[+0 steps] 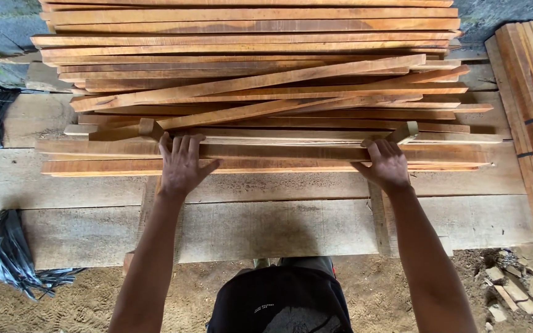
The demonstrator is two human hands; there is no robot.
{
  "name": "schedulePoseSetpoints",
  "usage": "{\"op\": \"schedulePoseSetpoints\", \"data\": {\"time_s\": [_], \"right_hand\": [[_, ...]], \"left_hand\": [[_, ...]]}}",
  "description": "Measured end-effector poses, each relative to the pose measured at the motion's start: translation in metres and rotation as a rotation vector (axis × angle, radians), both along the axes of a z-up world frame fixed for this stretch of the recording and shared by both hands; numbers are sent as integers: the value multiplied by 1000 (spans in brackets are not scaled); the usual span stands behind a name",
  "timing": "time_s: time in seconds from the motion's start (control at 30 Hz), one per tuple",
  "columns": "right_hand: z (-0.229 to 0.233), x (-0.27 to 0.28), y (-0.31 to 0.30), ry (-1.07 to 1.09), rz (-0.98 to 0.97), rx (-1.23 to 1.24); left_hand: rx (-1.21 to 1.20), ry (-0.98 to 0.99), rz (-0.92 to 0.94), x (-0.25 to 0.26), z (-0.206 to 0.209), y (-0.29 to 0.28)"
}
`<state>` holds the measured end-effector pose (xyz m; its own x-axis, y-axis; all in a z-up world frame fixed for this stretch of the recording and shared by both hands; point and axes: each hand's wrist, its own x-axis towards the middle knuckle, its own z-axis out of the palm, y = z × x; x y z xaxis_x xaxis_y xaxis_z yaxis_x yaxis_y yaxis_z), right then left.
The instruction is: Organizing and stacking wooden planks on a workbench in a woodworking shop.
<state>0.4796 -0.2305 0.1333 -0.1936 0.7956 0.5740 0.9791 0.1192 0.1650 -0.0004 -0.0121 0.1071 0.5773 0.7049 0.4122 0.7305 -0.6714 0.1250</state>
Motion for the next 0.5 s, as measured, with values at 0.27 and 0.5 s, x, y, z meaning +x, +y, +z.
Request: {"op": "schedulePoseSetpoints", "data": {"time_s": [0.27,0.5], "right_hand": [[-30,-8,-26,-3,-26,15],[-130,26,-39,19,-25,18]], "left_hand": [[144,75,-62,-18,-58,-15],[117,160,65,-14,-75,-48]]}}
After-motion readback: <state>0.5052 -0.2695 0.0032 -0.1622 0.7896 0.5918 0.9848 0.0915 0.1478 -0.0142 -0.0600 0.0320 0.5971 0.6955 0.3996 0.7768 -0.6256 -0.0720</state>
